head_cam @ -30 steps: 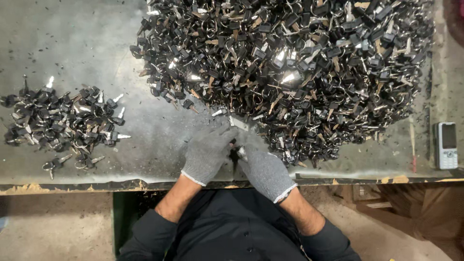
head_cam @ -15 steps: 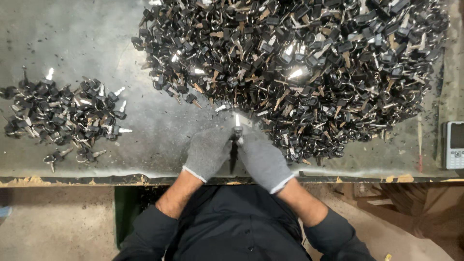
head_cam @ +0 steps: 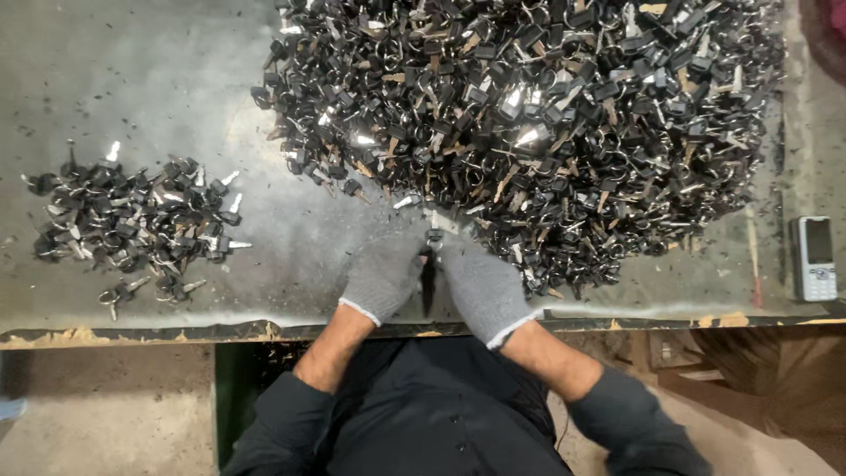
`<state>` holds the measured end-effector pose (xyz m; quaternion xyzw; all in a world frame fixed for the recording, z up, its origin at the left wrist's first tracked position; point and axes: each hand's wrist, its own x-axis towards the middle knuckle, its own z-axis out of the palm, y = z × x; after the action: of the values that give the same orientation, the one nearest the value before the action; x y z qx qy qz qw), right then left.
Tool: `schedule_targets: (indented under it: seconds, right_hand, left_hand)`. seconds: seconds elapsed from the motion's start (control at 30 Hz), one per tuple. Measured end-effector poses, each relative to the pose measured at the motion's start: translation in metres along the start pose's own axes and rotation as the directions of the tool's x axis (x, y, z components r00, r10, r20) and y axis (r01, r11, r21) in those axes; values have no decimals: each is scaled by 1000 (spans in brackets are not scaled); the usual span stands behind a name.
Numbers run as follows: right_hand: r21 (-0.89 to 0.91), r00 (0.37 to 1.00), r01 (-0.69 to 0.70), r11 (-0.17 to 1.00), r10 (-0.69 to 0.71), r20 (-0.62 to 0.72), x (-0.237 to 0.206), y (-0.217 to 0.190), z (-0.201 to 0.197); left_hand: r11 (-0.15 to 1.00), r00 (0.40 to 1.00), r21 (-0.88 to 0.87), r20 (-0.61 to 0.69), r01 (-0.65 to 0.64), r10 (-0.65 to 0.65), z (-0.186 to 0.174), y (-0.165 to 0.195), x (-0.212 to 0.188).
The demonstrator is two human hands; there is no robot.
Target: The person, wearing gloves, picks small metal components one at a time from a large pile on the workbench and places selected pieces into a separate pile to the left, continuously sorting through the heap.
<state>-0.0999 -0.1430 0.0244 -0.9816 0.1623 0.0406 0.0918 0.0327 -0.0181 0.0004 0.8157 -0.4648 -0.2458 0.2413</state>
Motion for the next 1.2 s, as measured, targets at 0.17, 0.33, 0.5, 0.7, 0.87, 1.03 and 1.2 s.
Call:
schedule_targets:
  seconds: [0.17,0.33,0.5,0.7,0.87,1.03,1.2]
  right_hand:
    - [-26,978,-117,993,120,172,0,-9,-9]
    - [363,968,-124,924,32,249,11,16,-17]
    - [220,995,-38,975,18,96,2,6,-7]
    - [128,951,-173,977,132,280,8,3,-4]
    - [111,998,31,993,-25,-51,-6,5,-2]
    - [-57,989,-109,992,114,91,-9,-15,20]
    - [-28,979,203,979,-203,25,7,1,-2]
  left_hand:
    - [982,963,55,-193,-182,189,4,1,0]
    - [998,978,-63,-209,-26,13,13,-2,-1]
    - [959,872,113,-400,-260,283,28,-8,-3]
    - [941,861,190,-383,-281,335,34,-13,0]
    - [951,835,97,-458,-294,305,33,-14,-2]
    - [931,788,157,-497,-328,362,43,-10,-2]
    - [943,811,117,-485,-310,327,41,-5,-7]
